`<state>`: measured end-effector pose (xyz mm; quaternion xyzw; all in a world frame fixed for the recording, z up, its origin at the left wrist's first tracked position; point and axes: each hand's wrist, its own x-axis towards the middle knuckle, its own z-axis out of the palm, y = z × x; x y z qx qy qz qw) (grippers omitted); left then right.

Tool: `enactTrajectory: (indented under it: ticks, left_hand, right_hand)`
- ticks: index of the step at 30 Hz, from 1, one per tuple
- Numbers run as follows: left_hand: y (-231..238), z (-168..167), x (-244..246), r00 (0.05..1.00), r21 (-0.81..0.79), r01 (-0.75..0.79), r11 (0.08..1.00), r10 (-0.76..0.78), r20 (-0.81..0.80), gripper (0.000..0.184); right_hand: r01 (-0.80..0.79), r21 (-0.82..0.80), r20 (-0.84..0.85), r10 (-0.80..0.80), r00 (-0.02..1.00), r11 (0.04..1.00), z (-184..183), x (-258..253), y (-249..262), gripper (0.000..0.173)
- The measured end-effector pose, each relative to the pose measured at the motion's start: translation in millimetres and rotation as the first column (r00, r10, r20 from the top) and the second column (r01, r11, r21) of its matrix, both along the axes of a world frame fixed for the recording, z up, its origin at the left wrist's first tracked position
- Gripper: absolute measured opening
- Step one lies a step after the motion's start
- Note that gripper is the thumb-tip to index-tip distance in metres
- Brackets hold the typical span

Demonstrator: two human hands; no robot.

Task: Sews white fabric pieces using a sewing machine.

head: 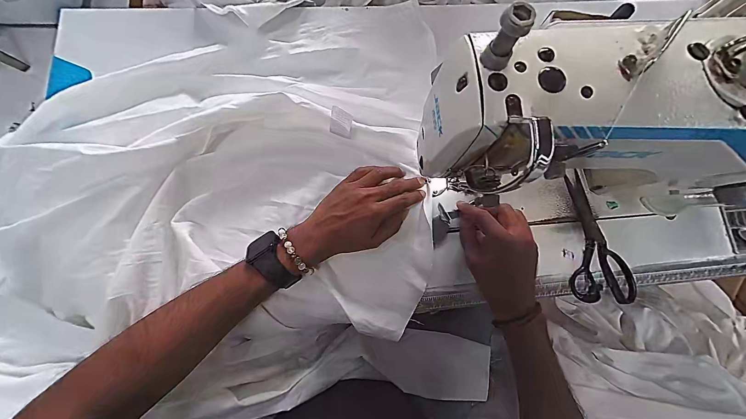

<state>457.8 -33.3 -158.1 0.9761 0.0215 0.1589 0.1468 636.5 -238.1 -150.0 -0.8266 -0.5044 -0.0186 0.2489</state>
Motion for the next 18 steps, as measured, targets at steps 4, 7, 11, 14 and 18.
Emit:
enactTrajectory:
  ticks: [4, 7, 11, 14, 18]
  left_hand:
    - [4.9, -0.4, 1.9, 1.000, -0.020, 0.003, 1.000, -0.003, -0.002, 0.042]
    - [10.3, 1.3, 2.0, 0.999, -0.021, 0.036, 0.999, -0.036, 0.011, 0.041]
    - [31.3, 3.3, 6.5, 0.989, 0.016, 0.147, 0.989, -0.147, -0.007, 0.041]
    - [38.3, 2.4, 9.4, 0.983, 0.050, 0.181, 0.982, -0.180, -0.022, 0.041]
    - [7.9, 0.1, 8.6, 0.999, 0.042, 0.034, 0.999, -0.035, 0.014, 0.044]
  right_hand:
    - [0.028, 0.126, 0.069, -0.037, 0.997, 0.992, -9.1, -32.9, 27.7, 0.023]
    - [-0.088, 0.128, 0.118, 0.073, 0.990, 0.988, -11.0, -50.3, 22.6, 0.031]
    - [-0.090, 0.076, 0.185, 0.075, 0.980, 0.993, -19.1, -61.3, 13.8, 0.037]
    - [0.021, 0.111, 0.242, -0.047, 0.969, 0.994, -21.8, -67.1, 14.2, 0.031]
    - [0.152, 0.172, 0.144, -0.177, 0.974, 0.973, -17.5, -63.9, 13.8, 0.022]
